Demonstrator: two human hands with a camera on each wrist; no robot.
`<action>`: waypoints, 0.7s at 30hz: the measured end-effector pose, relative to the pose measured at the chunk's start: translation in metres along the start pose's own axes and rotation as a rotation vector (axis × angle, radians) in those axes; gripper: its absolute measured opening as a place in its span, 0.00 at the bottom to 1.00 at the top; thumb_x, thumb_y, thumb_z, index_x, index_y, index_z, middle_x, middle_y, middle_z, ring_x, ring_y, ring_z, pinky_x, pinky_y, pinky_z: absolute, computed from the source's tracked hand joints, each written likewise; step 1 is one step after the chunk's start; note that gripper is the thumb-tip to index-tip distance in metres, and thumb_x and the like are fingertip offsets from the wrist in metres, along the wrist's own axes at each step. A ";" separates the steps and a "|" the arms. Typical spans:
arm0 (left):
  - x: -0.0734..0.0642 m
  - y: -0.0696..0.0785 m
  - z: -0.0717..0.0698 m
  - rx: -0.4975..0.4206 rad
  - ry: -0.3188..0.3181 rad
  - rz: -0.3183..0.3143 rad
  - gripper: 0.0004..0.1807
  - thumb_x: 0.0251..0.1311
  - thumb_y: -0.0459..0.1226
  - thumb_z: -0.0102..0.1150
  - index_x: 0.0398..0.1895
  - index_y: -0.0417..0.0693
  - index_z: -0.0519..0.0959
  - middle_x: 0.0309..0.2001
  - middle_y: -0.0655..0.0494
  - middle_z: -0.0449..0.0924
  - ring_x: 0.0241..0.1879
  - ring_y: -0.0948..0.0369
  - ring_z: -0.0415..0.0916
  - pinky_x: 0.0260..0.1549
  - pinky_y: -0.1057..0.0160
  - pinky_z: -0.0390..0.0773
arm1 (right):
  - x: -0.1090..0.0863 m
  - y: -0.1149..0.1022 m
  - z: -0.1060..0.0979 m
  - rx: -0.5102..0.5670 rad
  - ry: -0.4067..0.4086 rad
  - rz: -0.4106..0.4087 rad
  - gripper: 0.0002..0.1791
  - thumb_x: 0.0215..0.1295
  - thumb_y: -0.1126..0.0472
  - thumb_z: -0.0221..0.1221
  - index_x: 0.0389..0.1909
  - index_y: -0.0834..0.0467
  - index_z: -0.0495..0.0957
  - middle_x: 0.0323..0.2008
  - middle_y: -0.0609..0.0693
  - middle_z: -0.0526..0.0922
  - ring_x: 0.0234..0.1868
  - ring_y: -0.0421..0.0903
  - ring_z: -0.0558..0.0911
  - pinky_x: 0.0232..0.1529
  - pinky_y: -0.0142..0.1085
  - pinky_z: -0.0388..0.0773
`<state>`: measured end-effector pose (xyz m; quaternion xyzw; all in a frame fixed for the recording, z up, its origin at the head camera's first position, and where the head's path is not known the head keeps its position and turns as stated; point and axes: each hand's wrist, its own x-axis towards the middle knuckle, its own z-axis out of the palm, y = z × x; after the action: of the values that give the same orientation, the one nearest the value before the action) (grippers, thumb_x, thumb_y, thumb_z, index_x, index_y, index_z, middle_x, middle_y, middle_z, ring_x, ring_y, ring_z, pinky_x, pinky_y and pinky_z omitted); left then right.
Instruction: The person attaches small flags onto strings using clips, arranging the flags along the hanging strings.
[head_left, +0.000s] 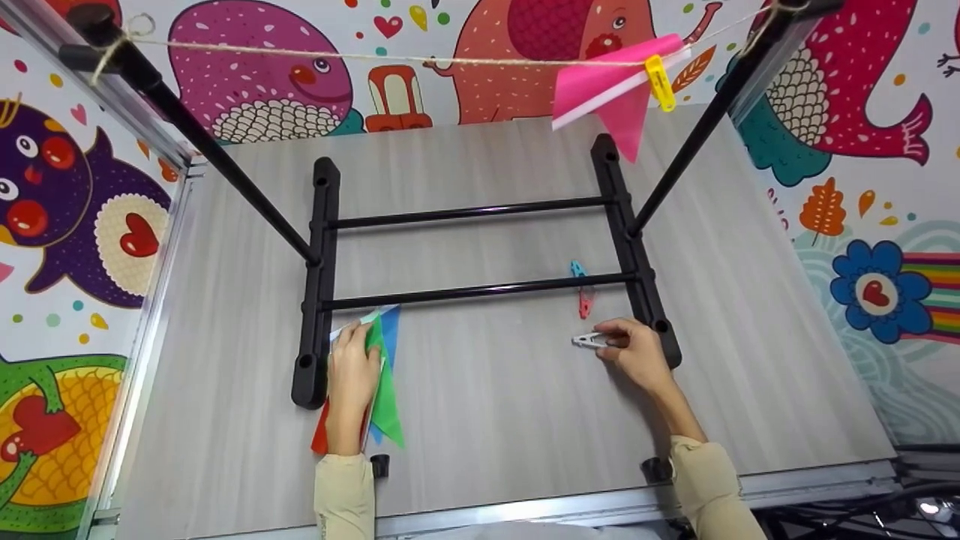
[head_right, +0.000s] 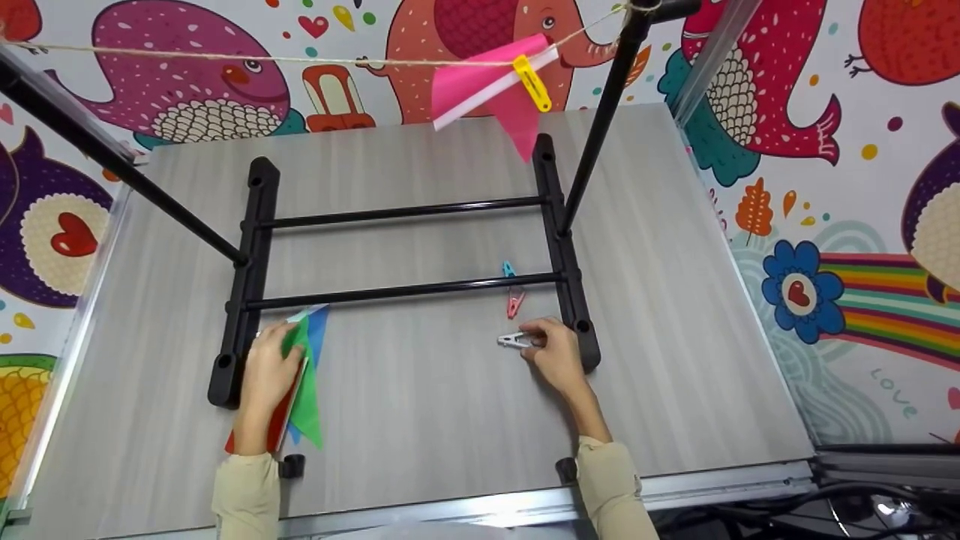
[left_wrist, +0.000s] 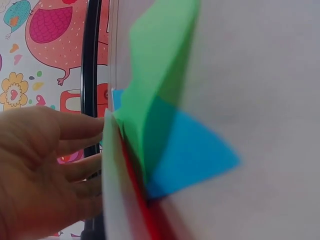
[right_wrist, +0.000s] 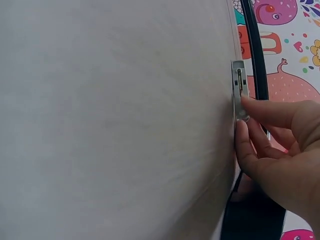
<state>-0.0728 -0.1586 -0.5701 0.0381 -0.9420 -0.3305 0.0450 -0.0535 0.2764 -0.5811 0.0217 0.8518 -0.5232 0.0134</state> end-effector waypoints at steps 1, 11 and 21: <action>0.000 0.000 0.000 0.014 0.004 0.006 0.19 0.59 0.29 0.59 0.55 0.36 0.76 0.58 0.37 0.71 0.57 0.40 0.68 0.52 0.39 0.66 | 0.000 0.000 0.000 0.003 0.001 0.004 0.18 0.47 0.79 0.67 0.42 0.67 0.82 0.41 0.60 0.80 0.40 0.54 0.82 0.38 0.30 0.78; 0.001 0.002 0.001 0.081 0.052 0.036 0.15 0.54 0.26 0.62 0.47 0.36 0.80 0.48 0.39 0.75 0.50 0.40 0.70 0.42 0.41 0.68 | -0.007 -0.040 -0.007 0.067 -0.021 0.026 0.17 0.50 0.77 0.66 0.43 0.75 0.78 0.42 0.68 0.78 0.41 0.62 0.82 0.36 0.24 0.76; 0.002 -0.003 -0.003 -0.040 0.037 0.041 0.07 0.60 0.26 0.57 0.39 0.29 0.80 0.41 0.37 0.74 0.46 0.39 0.72 0.46 0.45 0.72 | -0.010 -0.054 -0.009 0.073 -0.046 0.055 0.17 0.52 0.76 0.65 0.44 0.75 0.78 0.43 0.69 0.77 0.42 0.62 0.82 0.37 0.24 0.76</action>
<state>-0.0748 -0.1626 -0.5695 0.0238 -0.9347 -0.3476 0.0701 -0.0463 0.2593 -0.5282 0.0335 0.8308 -0.5536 0.0465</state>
